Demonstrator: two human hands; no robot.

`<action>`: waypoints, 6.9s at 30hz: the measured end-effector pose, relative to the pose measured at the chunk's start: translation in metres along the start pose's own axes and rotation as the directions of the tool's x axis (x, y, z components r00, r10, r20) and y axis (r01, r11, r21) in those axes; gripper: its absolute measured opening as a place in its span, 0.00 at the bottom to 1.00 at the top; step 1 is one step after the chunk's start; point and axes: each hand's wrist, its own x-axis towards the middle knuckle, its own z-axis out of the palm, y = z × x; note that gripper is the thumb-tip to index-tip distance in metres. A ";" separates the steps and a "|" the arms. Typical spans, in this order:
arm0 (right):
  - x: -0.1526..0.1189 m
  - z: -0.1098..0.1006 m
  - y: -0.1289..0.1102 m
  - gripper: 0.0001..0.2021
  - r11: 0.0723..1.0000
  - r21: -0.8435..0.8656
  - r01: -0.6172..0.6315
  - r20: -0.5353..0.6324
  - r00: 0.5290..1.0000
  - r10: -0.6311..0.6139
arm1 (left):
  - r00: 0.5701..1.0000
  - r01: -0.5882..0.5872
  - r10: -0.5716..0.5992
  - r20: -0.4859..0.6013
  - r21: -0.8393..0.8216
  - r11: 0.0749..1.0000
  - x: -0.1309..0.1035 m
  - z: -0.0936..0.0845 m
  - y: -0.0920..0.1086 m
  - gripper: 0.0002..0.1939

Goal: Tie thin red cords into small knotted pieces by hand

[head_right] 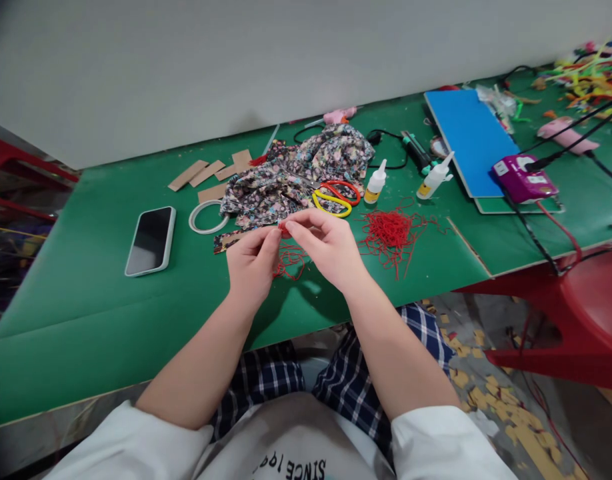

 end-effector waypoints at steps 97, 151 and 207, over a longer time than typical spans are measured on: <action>0.001 0.002 0.005 0.05 0.956 0.270 -0.116 0.021 0.993 0.115 | 0.973 0.157 -0.130 0.191 -0.131 0.979 0.004 -0.005 0.001 0.13; 0.008 0.000 0.005 0.08 0.976 0.191 -0.108 0.039 0.994 0.103 | 0.857 0.467 -0.376 0.352 -0.222 0.856 0.011 -0.012 0.011 0.13; -0.003 0.012 0.008 0.06 0.832 0.464 -0.304 0.280 0.942 0.187 | 0.877 0.466 -0.383 0.291 -0.315 0.827 -0.022 -0.019 0.016 0.13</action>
